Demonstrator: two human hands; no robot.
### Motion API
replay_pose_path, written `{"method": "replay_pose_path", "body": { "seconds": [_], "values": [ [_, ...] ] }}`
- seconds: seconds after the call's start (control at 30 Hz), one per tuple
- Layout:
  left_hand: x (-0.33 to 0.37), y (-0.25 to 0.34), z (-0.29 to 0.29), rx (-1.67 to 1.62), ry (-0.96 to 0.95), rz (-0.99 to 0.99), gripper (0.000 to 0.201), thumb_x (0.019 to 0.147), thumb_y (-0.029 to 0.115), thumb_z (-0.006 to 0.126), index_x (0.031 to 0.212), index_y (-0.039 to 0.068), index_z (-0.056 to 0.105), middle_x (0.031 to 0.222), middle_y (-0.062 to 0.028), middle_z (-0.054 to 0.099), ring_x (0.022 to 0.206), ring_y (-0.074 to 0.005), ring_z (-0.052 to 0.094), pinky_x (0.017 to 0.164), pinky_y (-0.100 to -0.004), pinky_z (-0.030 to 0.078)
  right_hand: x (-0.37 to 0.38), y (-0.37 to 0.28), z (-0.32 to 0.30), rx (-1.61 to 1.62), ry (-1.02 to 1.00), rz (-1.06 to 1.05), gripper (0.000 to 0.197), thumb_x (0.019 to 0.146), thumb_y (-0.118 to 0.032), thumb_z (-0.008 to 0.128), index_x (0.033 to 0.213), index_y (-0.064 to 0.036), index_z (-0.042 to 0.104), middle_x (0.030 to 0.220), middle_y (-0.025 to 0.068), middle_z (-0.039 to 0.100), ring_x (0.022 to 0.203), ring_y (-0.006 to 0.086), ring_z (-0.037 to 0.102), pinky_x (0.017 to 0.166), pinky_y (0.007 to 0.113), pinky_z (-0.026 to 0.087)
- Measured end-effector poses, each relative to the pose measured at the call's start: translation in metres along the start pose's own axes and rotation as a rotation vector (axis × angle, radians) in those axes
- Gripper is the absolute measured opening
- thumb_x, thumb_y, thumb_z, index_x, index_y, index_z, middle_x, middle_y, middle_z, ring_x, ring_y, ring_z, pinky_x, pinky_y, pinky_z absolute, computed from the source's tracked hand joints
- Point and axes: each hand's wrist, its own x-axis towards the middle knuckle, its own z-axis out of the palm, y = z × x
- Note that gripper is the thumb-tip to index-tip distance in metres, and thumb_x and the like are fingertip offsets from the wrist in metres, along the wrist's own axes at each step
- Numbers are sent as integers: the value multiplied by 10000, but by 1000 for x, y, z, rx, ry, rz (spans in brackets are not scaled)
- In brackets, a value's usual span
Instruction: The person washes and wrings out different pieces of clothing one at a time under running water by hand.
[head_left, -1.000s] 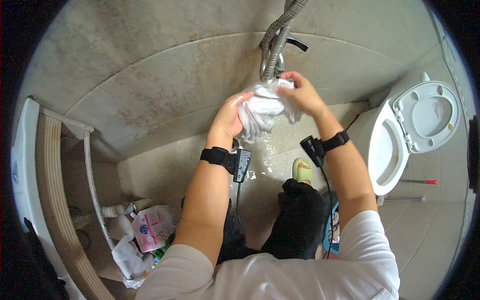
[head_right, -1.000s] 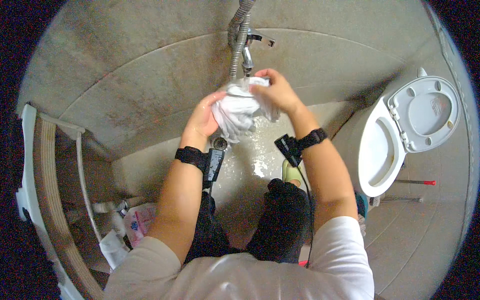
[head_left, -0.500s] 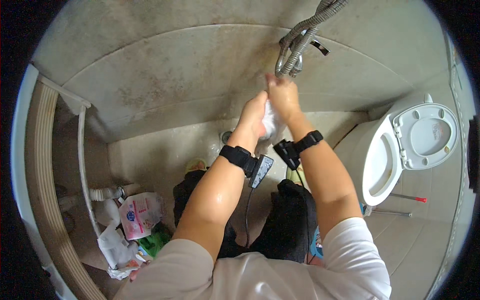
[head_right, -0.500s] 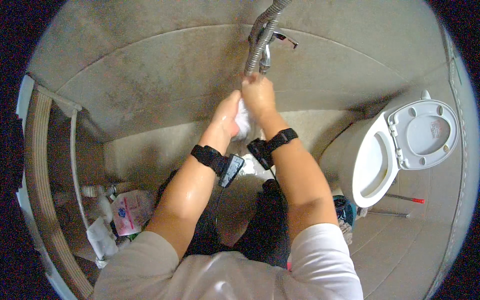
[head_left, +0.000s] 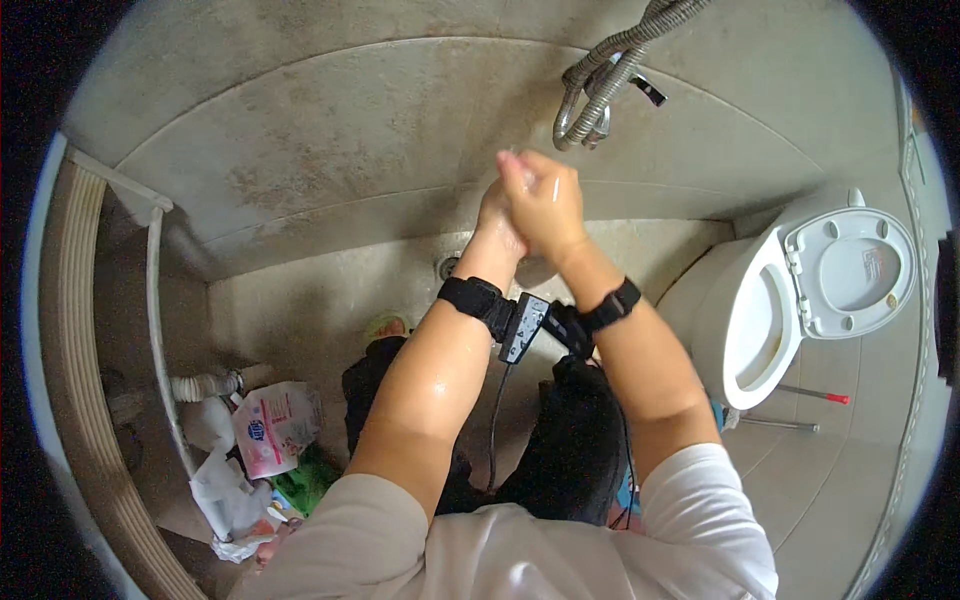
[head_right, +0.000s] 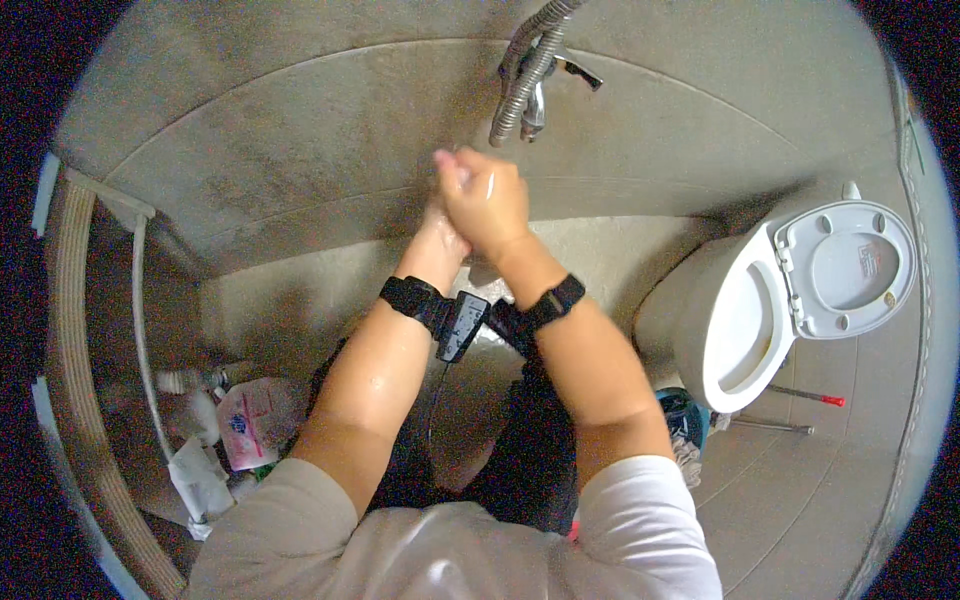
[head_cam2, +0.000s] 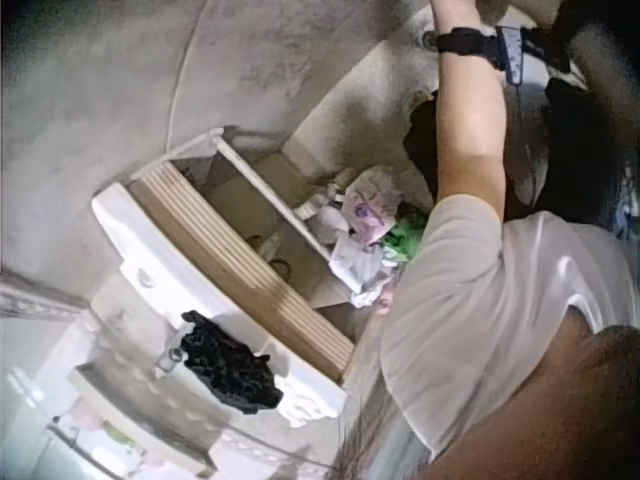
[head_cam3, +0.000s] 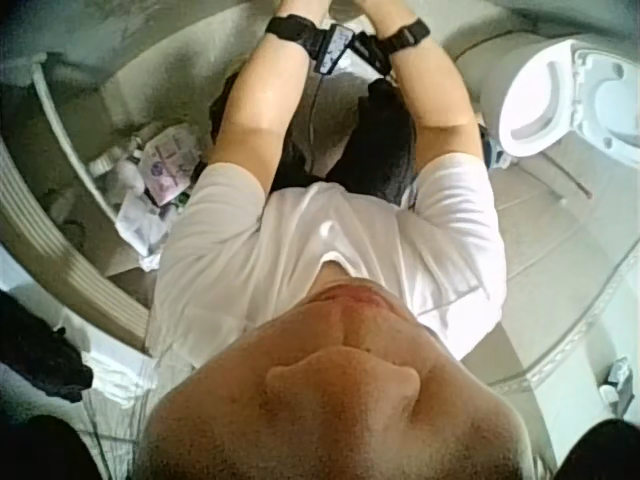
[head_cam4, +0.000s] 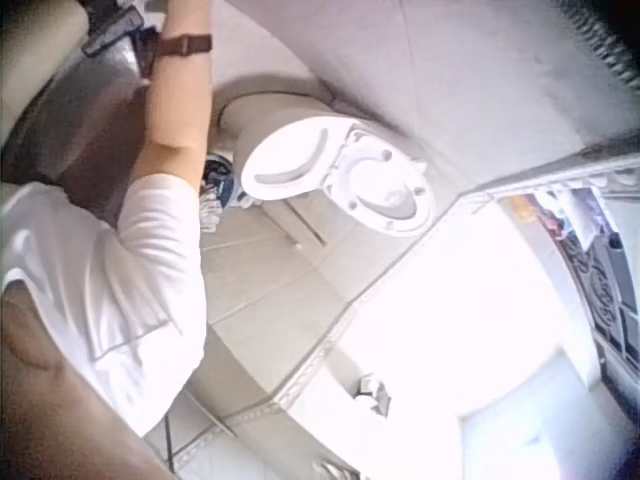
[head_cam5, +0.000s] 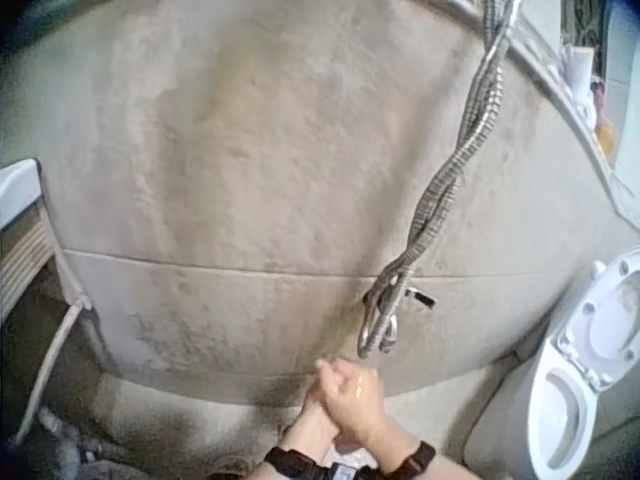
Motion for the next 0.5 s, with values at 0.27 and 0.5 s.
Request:
{"method": "replay_pose_path", "body": {
  "seconds": [0.27,0.5],
  "values": [
    [-1,13,12,457,197,-23,313,893,329,534,950,33,617,921,-80,652,821,-192,624,748,-338,510,27,91,-5,176,92,122,417,844,-413,542,1041,-54,620,907,245,639,863,356,630,743,421,480],
    [-20,43,19,626,87,18,536,762,184,733,1115,-106,453,1033,-151,592,854,-222,614,719,-323,501,-6,87,-43,-27,-573,57,422,782,-306,653,1052,15,605,907,110,661,795,210,605,759,339,469]
  ]
}}
